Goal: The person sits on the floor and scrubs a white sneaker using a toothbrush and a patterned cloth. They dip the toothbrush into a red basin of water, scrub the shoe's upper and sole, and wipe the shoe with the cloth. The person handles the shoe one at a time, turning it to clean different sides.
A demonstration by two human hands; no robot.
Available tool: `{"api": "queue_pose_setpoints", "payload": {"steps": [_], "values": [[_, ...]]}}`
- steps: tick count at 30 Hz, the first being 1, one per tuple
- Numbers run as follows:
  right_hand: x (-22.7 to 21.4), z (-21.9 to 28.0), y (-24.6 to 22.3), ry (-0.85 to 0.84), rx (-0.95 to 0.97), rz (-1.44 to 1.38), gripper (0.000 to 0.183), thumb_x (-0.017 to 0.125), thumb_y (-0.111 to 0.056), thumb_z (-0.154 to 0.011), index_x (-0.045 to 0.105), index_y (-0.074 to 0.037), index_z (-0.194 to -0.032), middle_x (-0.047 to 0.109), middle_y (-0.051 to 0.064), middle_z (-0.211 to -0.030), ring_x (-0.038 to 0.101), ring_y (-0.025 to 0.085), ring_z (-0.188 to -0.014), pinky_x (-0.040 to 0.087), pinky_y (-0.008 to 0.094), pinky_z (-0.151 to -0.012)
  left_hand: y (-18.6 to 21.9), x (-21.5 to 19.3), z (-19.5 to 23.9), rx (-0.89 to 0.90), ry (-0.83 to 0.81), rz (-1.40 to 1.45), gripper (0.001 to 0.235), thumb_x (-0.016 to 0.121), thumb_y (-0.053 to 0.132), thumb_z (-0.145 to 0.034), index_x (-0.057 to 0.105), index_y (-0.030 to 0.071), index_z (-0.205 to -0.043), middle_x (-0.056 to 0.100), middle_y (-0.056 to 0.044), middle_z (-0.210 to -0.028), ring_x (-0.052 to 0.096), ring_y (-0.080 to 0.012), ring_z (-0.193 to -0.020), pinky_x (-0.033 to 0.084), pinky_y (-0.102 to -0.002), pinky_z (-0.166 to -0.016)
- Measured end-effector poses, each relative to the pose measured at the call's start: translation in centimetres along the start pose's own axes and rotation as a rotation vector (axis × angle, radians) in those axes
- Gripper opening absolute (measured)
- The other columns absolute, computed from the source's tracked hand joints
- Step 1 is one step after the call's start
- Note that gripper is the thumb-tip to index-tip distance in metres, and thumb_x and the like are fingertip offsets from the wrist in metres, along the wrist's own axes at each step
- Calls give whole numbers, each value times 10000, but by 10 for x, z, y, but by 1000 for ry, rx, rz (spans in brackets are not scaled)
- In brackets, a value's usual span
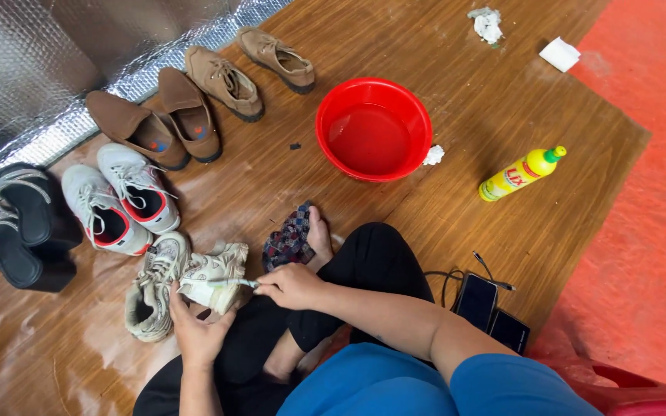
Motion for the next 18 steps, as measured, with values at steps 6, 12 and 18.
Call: {"api": "queue_pose_setpoints", "payload": {"steps": [6, 12, 18], "values": [[-2, -4, -5, -10, 90, -19, 305, 548, -350, -1035, 789, -166, -1073, 720, 57, -762, 666, 265, -680, 475, 430, -599, -6, 1, -3, -13, 48, -2, 1253, 904, 276, -542, 243, 9, -1573, 363, -303, -1530, 375, -385, -1448, 287, -430, -1180], [6, 15, -17, 40, -100, -46, 250, 709, -269, -926, 796, -101, -1089, 771, 217, -909, 739, 408, -888, 604, 465, -777, 15, -4, -3, -187, 121, 532, 1270, 943, 26, -621, 88, -79, -1554, 298, -455, -1450, 498, -637, -1201, 562, -559, -909], [10, 15, 6, 119, 39, -143, 253, 750, -275, -921, 807, -119, -1111, 788, 166, -958, 743, 331, -971, 589, 384, -842, 6, -23, 2, -226, 114, 257, 1245, 989, 221, -582, 249, -86, -1534, 363, -388, -1472, 429, -550, -1360, 481, -572, -1077]]}}
Point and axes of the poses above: each hand's wrist, its own z-axis away from the middle knuckle, its own x-axis out of the palm, y = z × x, the point moved 7 cm from there along -z, towards the middle knuckle
